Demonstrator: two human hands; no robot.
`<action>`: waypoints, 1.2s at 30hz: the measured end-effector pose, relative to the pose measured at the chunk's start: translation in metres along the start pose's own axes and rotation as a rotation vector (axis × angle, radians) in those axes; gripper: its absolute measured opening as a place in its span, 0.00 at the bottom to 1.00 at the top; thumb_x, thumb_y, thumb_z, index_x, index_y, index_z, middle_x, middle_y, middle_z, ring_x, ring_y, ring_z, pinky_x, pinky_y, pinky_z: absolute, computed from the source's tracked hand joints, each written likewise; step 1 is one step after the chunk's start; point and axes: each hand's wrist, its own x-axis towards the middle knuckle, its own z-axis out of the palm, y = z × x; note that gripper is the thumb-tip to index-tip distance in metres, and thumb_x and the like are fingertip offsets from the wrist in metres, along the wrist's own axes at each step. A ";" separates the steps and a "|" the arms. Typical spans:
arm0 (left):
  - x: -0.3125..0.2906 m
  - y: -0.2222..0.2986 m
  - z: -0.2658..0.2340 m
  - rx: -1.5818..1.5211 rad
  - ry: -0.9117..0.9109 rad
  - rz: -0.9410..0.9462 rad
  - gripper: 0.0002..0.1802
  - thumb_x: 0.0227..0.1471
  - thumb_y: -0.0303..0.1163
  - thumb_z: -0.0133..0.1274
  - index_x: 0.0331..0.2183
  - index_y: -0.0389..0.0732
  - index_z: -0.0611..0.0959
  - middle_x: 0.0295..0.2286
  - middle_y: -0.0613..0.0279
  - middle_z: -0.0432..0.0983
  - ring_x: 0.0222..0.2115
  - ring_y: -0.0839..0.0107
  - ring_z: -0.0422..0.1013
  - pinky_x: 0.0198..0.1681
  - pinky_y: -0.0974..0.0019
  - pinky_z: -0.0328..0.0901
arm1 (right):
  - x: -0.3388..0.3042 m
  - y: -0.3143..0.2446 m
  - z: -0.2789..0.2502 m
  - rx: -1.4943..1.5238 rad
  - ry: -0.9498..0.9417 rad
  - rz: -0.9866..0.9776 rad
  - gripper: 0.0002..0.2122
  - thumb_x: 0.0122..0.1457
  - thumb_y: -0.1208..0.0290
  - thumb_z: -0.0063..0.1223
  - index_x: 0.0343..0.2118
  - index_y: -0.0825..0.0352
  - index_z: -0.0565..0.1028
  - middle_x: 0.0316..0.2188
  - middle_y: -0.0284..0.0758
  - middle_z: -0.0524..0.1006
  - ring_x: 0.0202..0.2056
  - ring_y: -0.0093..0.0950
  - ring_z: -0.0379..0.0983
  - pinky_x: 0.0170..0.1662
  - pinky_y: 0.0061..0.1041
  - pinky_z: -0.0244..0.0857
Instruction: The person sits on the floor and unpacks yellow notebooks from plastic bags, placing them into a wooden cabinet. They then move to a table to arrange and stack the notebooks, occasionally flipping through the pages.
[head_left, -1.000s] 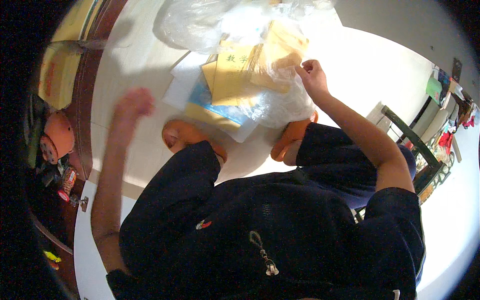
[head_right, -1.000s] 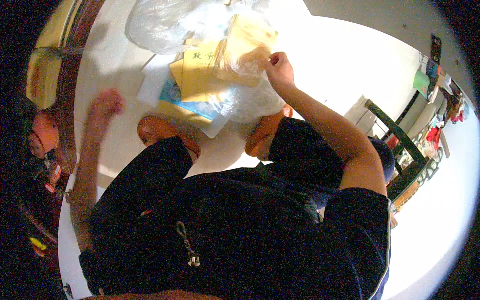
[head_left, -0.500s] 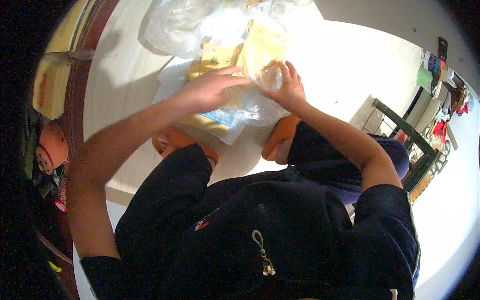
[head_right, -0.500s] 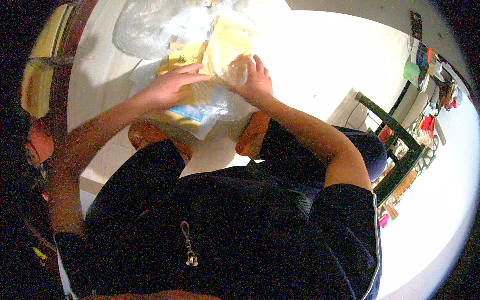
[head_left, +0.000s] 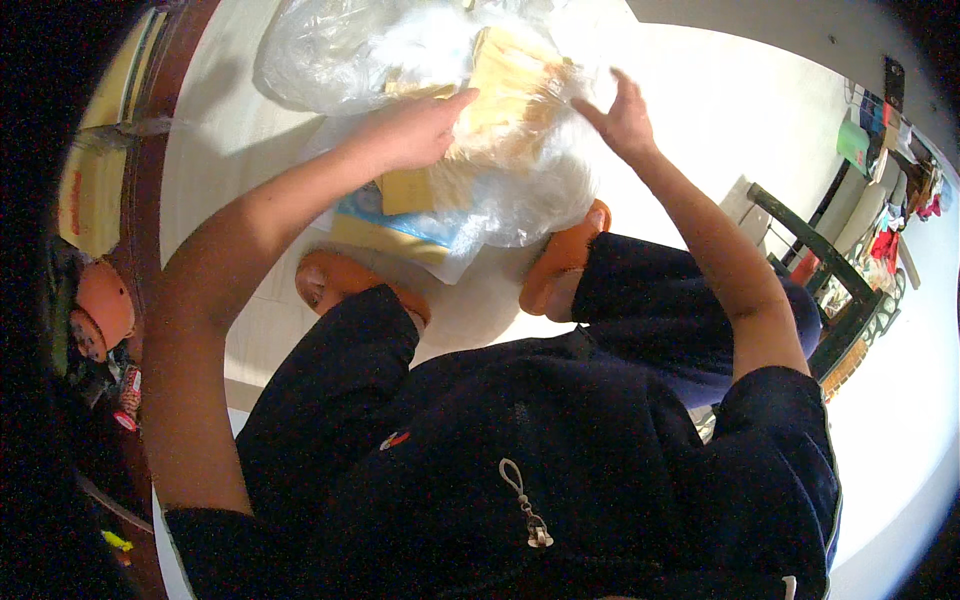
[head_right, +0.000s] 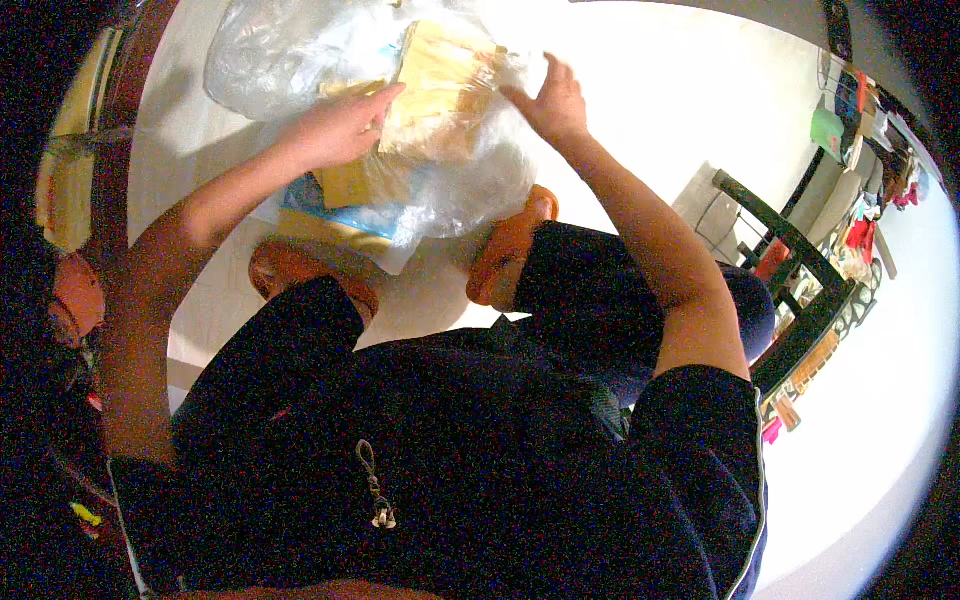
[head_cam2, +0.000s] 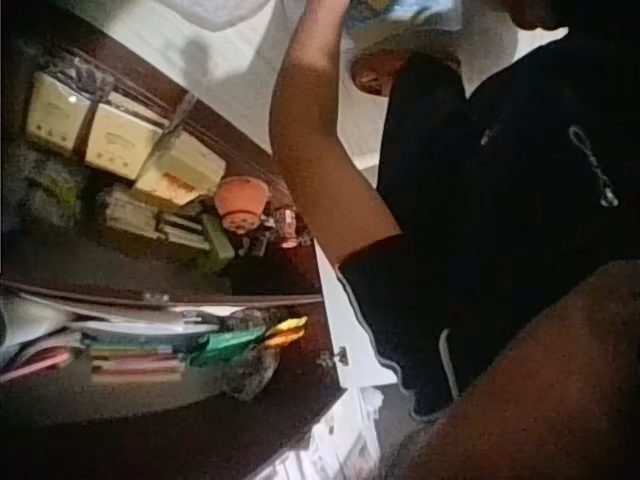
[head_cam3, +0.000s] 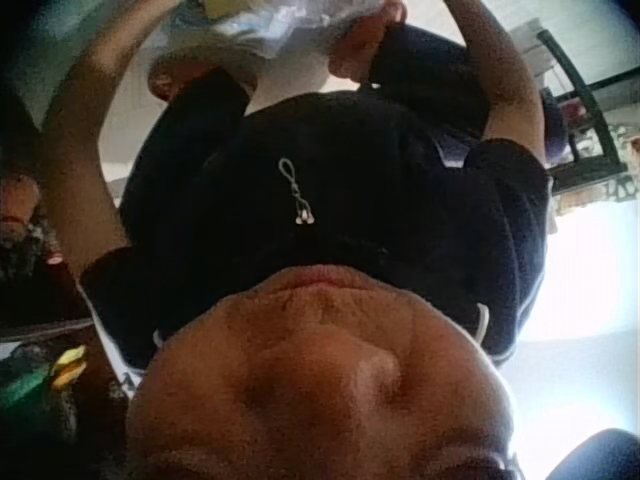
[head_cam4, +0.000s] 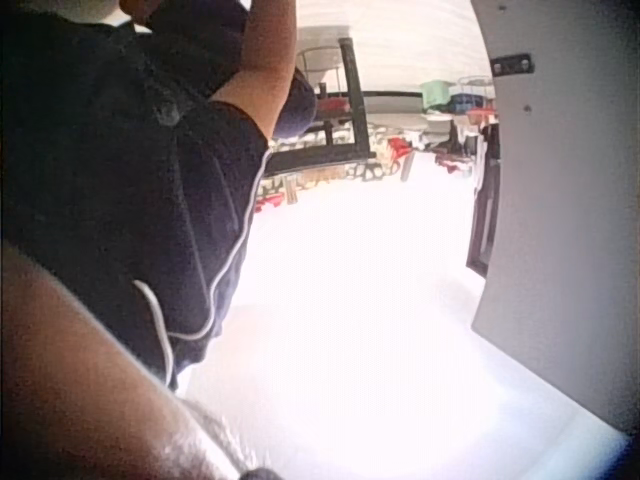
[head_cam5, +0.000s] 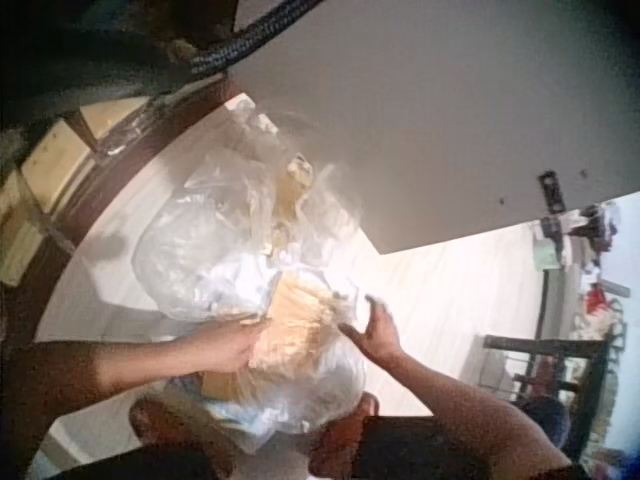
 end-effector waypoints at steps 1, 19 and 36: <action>-0.005 0.007 -0.006 -0.058 -0.031 -0.070 0.34 0.41 0.23 0.45 0.54 0.46 0.60 0.38 0.51 0.68 0.39 0.55 0.65 0.45 0.58 0.61 | -0.003 -0.009 0.005 0.142 -0.269 -0.008 0.29 0.49 0.57 0.54 0.50 0.69 0.61 0.44 0.44 0.68 0.43 0.38 0.68 0.46 0.34 0.62; -0.027 -0.036 0.022 0.443 -0.131 0.185 0.12 0.40 0.38 0.53 0.26 0.40 0.79 0.31 0.61 0.70 0.39 0.64 0.64 0.44 0.62 0.55 | 0.017 -0.029 0.030 1.026 -0.197 0.482 0.17 0.56 0.64 0.44 0.40 0.77 0.67 0.32 0.39 0.71 0.31 0.26 0.67 0.37 0.24 0.64; -0.047 -0.034 0.016 0.332 -0.211 0.163 0.09 0.41 0.28 0.48 0.28 0.41 0.79 0.34 0.60 0.65 0.42 0.65 0.60 0.46 0.62 0.53 | -0.017 -0.063 -0.049 1.020 -0.166 0.177 0.13 0.52 0.71 0.53 0.37 0.71 0.67 0.28 0.38 0.75 0.28 0.24 0.71 0.30 0.22 0.66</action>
